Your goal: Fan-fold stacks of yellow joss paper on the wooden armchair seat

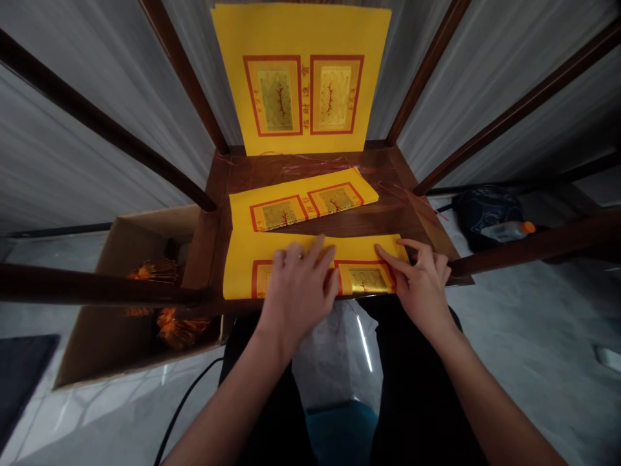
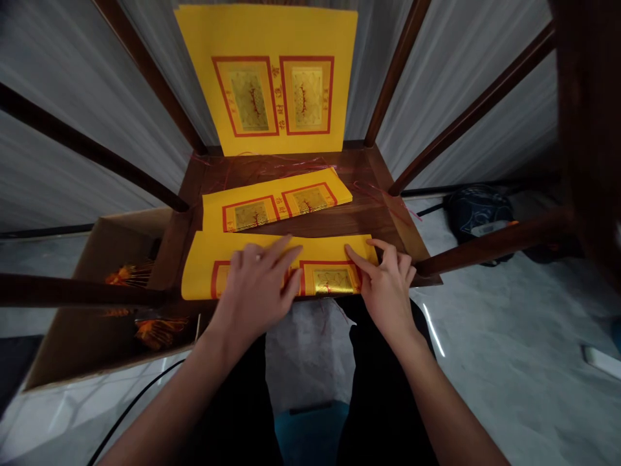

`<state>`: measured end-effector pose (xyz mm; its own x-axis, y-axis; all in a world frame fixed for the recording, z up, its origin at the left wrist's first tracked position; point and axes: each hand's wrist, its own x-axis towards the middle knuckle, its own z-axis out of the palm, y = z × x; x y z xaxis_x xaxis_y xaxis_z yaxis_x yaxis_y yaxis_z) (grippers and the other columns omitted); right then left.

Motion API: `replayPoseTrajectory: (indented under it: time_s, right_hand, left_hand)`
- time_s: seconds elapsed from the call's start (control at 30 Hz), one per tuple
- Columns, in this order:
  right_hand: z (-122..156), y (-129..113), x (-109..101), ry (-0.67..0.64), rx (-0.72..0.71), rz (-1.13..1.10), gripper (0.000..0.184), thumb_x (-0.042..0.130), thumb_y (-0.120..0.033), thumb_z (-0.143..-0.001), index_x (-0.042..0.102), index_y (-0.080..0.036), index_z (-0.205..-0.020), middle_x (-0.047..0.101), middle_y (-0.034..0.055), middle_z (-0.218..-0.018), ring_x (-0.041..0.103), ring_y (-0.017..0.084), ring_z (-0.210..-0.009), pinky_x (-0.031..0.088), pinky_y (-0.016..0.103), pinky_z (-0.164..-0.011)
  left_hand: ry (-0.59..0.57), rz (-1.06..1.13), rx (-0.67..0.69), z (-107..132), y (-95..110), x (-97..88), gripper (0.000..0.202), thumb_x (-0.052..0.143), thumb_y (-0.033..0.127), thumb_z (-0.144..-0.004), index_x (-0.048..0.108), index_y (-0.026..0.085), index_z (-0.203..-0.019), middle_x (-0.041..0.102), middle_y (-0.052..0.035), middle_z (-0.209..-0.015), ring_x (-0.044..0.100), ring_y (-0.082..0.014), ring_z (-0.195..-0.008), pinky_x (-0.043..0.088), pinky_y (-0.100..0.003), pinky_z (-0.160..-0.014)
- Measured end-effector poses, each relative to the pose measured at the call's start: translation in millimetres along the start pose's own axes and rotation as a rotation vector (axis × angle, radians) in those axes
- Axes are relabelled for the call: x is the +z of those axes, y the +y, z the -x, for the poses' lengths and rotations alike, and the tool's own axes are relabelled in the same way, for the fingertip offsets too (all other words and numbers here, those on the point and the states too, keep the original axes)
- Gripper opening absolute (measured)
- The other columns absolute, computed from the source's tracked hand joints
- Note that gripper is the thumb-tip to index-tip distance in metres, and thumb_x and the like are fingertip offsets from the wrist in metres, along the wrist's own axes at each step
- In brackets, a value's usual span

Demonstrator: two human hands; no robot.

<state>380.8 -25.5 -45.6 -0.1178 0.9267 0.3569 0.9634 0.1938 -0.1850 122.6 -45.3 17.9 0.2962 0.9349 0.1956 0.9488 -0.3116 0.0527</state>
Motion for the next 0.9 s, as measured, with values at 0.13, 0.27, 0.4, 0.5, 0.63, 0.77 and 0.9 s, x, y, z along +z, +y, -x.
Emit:
replayPoseTrajectory:
  time_s: [0.13,0.27,0.4,0.5,0.63,0.77,0.9]
  right_hand:
    - [0.7,1.8,0.9,0.011,-0.007,-0.041,0.046,0.050,-0.024,-0.104,0.071,-0.048,-0.137,0.056,0.0078,-0.144,0.046,0.032,-0.107,0.042,0.053,-0.089]
    - [2.4,2.0,-4.6,-0.041,-0.001,-0.037,0.054,0.047,-0.018,-0.102,0.065,-0.045,-0.145,0.054,0.0086,-0.147,0.046,0.032,-0.108,0.044,0.054,-0.091]
    - [4.3,2.2,-10.6,-0.080,-0.002,-0.047,0.062,0.041,-0.012,-0.100,0.061,-0.041,-0.150,0.051,0.0093,-0.152,0.047,0.033,-0.111,0.044,0.055,-0.091]
    - [4.6,-1.3,-12.8,-0.068,0.017,-0.075,0.048,0.042,-0.025,-0.106,0.064,-0.039,-0.147,0.052,0.0083,-0.153,0.049,0.034,-0.115,0.044,0.054,-0.093]
    - [5.2,-15.1,-17.6,-0.082,0.020,-0.036,0.046,0.043,-0.046,-0.110,0.061,-0.033,-0.149,0.051,0.0114,-0.157,0.049,0.038,-0.126,0.042,0.057,-0.098]
    - [7.1,-28.1,-23.4,-0.088,-0.027,0.038,0.049,0.041,-0.047,-0.110,0.058,-0.027,-0.151,0.053,0.0149,-0.156,0.050,0.039,-0.135,0.035,0.063,-0.109]
    - [11.2,-30.7,-25.0,-0.119,-0.056,-0.020,0.052,0.042,-0.047,-0.110,0.053,-0.025,-0.156,0.052,0.0168,-0.158,0.048,0.039,-0.142,0.039,0.060,-0.112]
  left_hand:
    - [-0.063,0.046,0.000,-16.3,6.9,17.3,0.055,0.036,0.038,-0.109,0.047,0.027,-0.162,0.048,-0.0068,-0.166,0.053,-0.0372,-0.132,0.042,-0.054,-0.107]
    - [-0.067,0.015,-0.095,-12.2,-4.9,26.3,0.058,0.040,0.043,-0.108,0.043,0.030,-0.164,0.042,-0.0080,-0.170,0.059,-0.0368,-0.120,0.046,-0.053,-0.098]
    - [-0.055,-0.014,-0.160,-5.0,-16.5,25.3,0.059,0.043,0.046,-0.106,0.044,0.032,-0.164,0.046,-0.0105,-0.166,0.059,-0.0376,-0.117,0.045,-0.055,-0.099]
    - [-0.053,0.000,-0.172,-3.7,-20.6,23.4,0.059,0.046,0.046,-0.105,0.047,0.032,-0.163,0.051,-0.0114,-0.160,0.058,-0.0375,-0.117,0.045,-0.055,-0.100]
    - [-0.050,0.005,-0.171,-4.9,-22.3,21.1,0.058,0.047,0.045,-0.105,0.049,0.031,-0.161,0.054,-0.0121,-0.154,0.056,-0.0379,-0.117,0.046,-0.054,-0.098]
    - [-0.060,0.001,-0.166,-5.7,-24.3,19.9,0.058,0.046,0.045,-0.105,0.048,0.033,-0.162,0.053,-0.0115,-0.154,0.055,-0.0389,-0.115,0.046,-0.056,-0.097]
    - [-0.077,-0.038,-0.181,-5.4,-23.9,20.4,0.061,0.045,0.047,-0.104,0.046,0.032,-0.163,0.054,-0.0139,-0.149,0.055,-0.0387,-0.110,0.047,-0.056,-0.093]
